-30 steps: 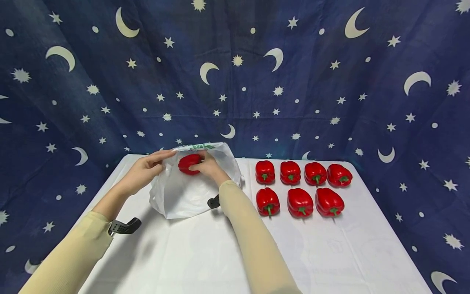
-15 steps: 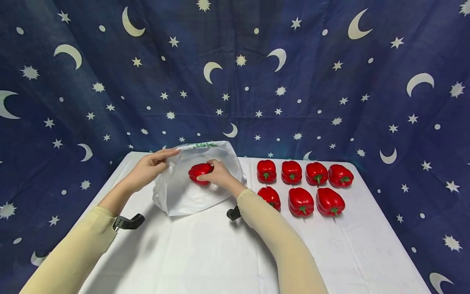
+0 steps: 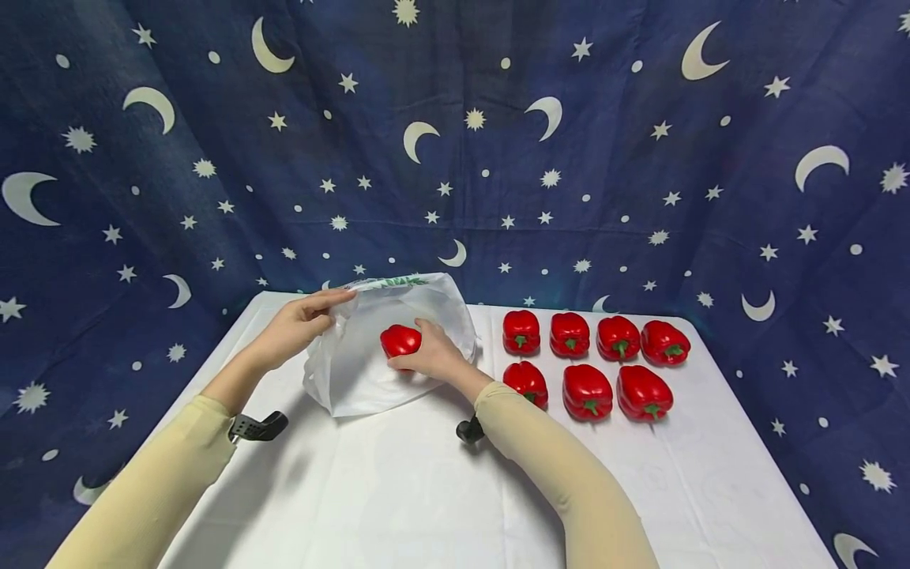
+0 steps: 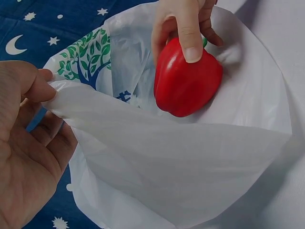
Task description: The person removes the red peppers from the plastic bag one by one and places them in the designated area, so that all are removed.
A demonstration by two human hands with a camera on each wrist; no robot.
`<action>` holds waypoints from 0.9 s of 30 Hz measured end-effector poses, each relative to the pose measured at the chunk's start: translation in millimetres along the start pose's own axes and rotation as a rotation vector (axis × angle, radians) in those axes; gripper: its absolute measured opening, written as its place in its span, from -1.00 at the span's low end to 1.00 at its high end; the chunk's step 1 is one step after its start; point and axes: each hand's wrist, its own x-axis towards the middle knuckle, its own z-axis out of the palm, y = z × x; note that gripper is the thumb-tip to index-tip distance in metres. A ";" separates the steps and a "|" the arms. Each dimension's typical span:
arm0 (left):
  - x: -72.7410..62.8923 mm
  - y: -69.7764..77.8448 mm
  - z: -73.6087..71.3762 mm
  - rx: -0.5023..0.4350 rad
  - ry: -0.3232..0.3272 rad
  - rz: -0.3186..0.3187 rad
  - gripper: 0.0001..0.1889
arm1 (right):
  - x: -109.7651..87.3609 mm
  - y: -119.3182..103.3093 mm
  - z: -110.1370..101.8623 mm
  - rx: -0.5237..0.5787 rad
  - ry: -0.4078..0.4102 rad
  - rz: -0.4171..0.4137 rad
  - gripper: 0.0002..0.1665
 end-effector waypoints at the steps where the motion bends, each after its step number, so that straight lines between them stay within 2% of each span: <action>1: 0.3 -0.2 0.4 0.003 0.000 0.001 -0.50 | -0.1 0.6 -0.7 -0.007 -0.017 -0.008 0.23; 6: -0.2 0.5 1.8 0.000 0.003 -0.006 -0.51 | 1.8 5.3 -10.2 0.065 -0.138 -0.049 0.25; 11: 0.4 1.3 2.9 -0.011 -0.002 -0.006 -0.51 | 11.0 9.1 -27.1 0.181 -0.246 -0.094 0.13; 16: 2.5 0.2 3.7 -0.007 -0.008 0.000 -0.51 | 18.4 9.8 -43.8 0.328 -0.376 -0.025 0.06; 19: 2.7 0.3 4.2 -0.012 -0.004 -0.001 -0.50 | 23.9 12.8 -47.8 0.365 -0.438 0.009 0.05; 27: 2.7 0.4 4.4 -0.017 0.002 -0.008 -0.50 | 33.8 15.6 -45.1 0.387 -0.487 0.024 0.05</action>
